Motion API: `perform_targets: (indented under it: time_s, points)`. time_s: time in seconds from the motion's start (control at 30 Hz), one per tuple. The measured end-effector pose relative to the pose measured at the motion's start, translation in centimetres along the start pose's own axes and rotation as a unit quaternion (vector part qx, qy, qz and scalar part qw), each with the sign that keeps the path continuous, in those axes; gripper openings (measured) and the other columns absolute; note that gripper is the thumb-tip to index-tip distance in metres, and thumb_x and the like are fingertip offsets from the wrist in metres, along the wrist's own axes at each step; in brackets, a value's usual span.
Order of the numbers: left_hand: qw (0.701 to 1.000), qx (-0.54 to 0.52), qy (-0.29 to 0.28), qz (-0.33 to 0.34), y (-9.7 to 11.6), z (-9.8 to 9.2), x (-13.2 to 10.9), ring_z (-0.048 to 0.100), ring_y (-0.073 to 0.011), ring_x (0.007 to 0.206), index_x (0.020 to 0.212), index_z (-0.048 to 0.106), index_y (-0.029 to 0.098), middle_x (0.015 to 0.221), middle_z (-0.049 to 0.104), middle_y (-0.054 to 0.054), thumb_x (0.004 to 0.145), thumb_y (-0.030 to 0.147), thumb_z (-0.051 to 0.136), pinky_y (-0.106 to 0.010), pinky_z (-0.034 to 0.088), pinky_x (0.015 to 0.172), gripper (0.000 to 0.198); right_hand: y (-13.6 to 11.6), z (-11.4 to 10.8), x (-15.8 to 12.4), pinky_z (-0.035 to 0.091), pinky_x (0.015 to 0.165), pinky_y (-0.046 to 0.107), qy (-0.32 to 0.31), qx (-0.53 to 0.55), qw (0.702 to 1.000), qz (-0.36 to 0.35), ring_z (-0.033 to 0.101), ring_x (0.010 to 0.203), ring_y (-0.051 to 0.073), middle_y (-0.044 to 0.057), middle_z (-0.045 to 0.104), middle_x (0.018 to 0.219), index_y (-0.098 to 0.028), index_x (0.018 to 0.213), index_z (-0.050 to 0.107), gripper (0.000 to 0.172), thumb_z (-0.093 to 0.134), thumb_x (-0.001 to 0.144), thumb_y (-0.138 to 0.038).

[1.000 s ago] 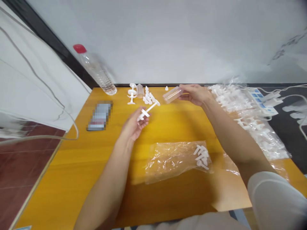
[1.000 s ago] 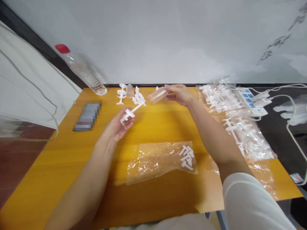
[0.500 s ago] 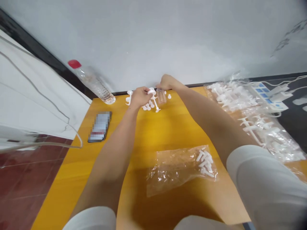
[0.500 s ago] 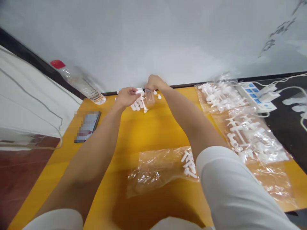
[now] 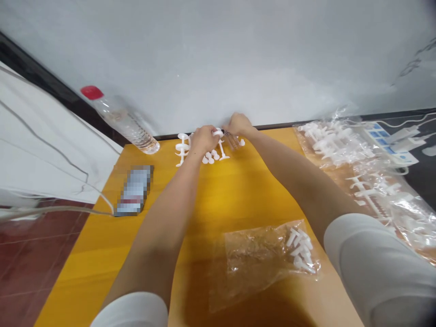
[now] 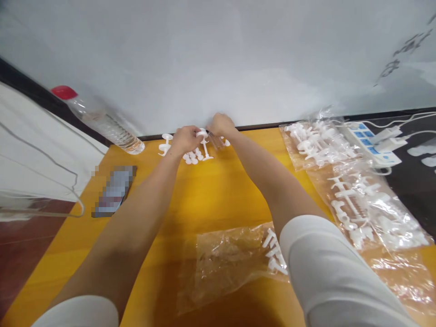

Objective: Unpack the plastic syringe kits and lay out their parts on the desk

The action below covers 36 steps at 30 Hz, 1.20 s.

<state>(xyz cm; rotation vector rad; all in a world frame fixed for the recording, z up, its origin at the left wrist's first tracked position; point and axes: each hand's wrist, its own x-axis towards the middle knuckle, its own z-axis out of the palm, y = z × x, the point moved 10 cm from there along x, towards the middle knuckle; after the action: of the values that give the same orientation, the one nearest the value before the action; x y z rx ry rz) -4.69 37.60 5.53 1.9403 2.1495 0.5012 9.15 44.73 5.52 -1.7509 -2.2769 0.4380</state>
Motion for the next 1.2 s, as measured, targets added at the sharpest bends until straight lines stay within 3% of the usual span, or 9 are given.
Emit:
perform_targets:
  time_s: [0.1,0.27,0.4,0.53,0.77,0.97,1.1,1.2]
  points:
    - [1.0,0.009,-0.006,0.008,0.1,0.2,0.4,0.07,-0.0334,0.113,0.121,0.078,0.023,0.113,0.08,-0.013,0.089,0.035,0.062,-0.041,0.051,0.099,0.037,-0.2,-0.3,-0.1,0.052,0.101,0.041,0.005,0.004,1.0,-0.007,0.067,0.117,0.033,0.025,0.07,0.116,-0.002,0.132,0.066,0.054,0.062,0.099,-0.045]
    - [0.999,-0.033,-0.015,0.001,0.0,-0.4,0.6,0.071,-0.0299,0.114,0.124,0.078,0.021,0.119,0.08,-0.011,0.089,0.034,0.065,-0.038,0.052,0.102,0.04,0.1,-1.2,-0.4,0.05,0.102,0.039,0.024,0.007,0.999,-0.035,0.067,0.111,0.031,0.022,0.074,0.104,-0.006,0.105,0.075,0.035,0.054,0.101,-0.034]
    - [0.994,-0.103,0.027,0.009,-1.0,-2.3,0.4,0.073,-0.0243,0.11,0.123,0.078,0.017,0.117,0.08,-0.009,0.091,0.03,0.063,-0.032,0.051,0.103,0.038,2.5,-1.5,-1.0,0.049,0.101,0.039,0.045,0.017,0.999,-0.005,0.067,0.111,0.032,0.021,0.075,0.104,-0.01,0.097,0.077,0.037,0.049,0.103,-0.034]
    - [0.991,-0.122,0.047,0.02,-2.3,-3.3,-0.8,0.074,-0.0231,0.106,0.12,0.079,0.015,0.115,0.081,-0.009,0.092,0.032,0.063,-0.029,0.053,0.099,0.037,4.2,-0.1,-1.7,0.05,0.096,0.035,0.007,0.036,0.999,0.018,0.07,0.105,0.029,0.019,0.077,0.099,-0.012,0.093,0.077,0.044,0.045,0.105,-0.039]
    - [0.999,-0.049,0.006,0.021,-1.8,-1.7,-2.3,0.072,-0.0283,0.117,0.127,0.078,0.015,0.123,0.079,-0.012,0.092,0.031,0.062,-0.034,0.05,0.106,0.041,4.3,0.8,-2.5,0.052,0.091,0.03,-0.022,0.054,0.998,0.04,0.072,0.091,0.023,0.012,0.076,0.079,-0.015,0.093,0.078,0.042,0.047,0.103,-0.04]
    - [0.999,-0.046,-0.007,0.019,-0.3,-1.0,-2.5,0.075,-0.0292,0.108,0.126,0.079,0.017,0.109,0.083,-0.011,0.092,0.028,0.061,-0.035,0.052,0.104,0.041,3.9,1.0,-3.1,0.052,0.09,0.03,-0.022,0.05,0.998,0.039,0.072,0.097,0.024,0.014,0.077,0.083,-0.014,0.089,0.077,0.045,0.049,0.103,-0.045]
    - [0.997,-0.067,0.018,0.026,0.3,-3.7,-4.0,0.074,-0.0273,0.108,0.128,0.078,0.017,0.118,0.081,-0.01,0.093,0.032,0.061,-0.035,0.052,0.103,0.042,3.4,-0.3,-3.9,0.051,0.092,0.031,-0.027,0.042,0.998,0.031,0.073,0.1,0.026,0.016,0.077,0.086,-0.012,0.09,0.077,0.05,0.042,0.107,-0.043]
    - [0.991,-0.118,0.038,0.047,0.6,-7.0,-8.2,0.074,-0.0246,0.103,0.126,0.078,0.019,0.116,0.081,-0.008,0.093,0.041,0.063,-0.034,0.054,0.1,0.043,3.7,-3.3,-5.7,0.049,0.097,0.035,-0.016,0.026,0.999,0.024,0.071,0.11,0.03,0.02,0.077,0.101,-0.009,0.096,0.078,0.053,0.039,0.108,-0.043]
